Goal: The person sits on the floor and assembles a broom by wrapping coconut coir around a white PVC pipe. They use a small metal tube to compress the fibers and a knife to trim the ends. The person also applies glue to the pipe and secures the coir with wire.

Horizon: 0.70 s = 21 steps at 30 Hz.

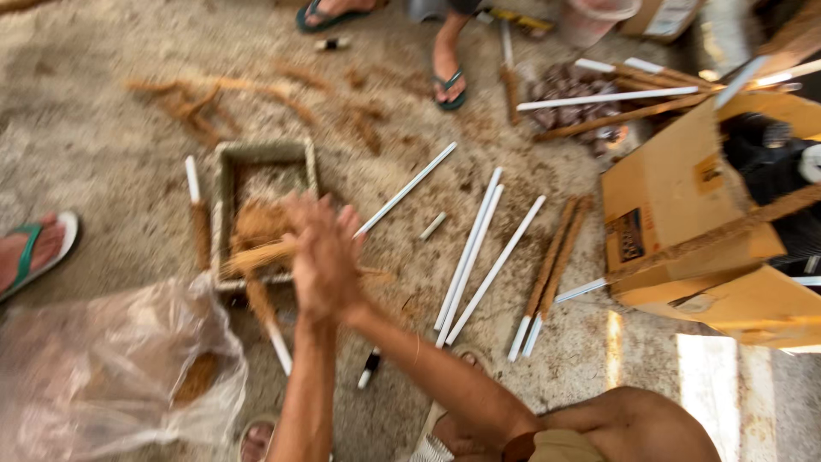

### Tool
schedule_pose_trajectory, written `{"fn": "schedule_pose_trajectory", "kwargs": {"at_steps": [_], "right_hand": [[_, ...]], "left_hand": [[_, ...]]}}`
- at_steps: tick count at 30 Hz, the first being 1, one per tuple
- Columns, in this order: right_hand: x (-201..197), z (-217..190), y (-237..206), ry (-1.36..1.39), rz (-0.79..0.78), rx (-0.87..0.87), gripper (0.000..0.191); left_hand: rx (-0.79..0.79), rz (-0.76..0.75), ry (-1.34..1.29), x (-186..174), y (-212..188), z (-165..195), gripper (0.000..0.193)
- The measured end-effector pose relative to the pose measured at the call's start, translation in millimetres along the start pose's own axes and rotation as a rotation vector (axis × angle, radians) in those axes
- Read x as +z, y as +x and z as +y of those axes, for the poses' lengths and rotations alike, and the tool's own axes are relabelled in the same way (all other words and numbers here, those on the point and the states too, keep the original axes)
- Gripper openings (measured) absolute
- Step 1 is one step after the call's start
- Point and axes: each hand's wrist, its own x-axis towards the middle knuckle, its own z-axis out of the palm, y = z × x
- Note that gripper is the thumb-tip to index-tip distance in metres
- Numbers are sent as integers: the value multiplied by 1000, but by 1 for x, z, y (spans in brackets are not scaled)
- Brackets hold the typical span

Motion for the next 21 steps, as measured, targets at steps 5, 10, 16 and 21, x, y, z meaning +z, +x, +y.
{"fn": "schedule_pose_trajectory", "kwargs": {"at_steps": [5,10,16,21], "right_hand": [[-46,71,75,-284,459,-88,67],[-62,75,75,95,135,-56,57],[-91,30,55,296,-655,71,31],[-90,23,45,307,-689,49,17]], "left_hand": [[-326,131,-600,34,-6,-43,65],[-154,343,-514,35,2,-33,34],[52,541,-763,-19,21,7,30],[103,503,-782,-35,21,25,34]]}}
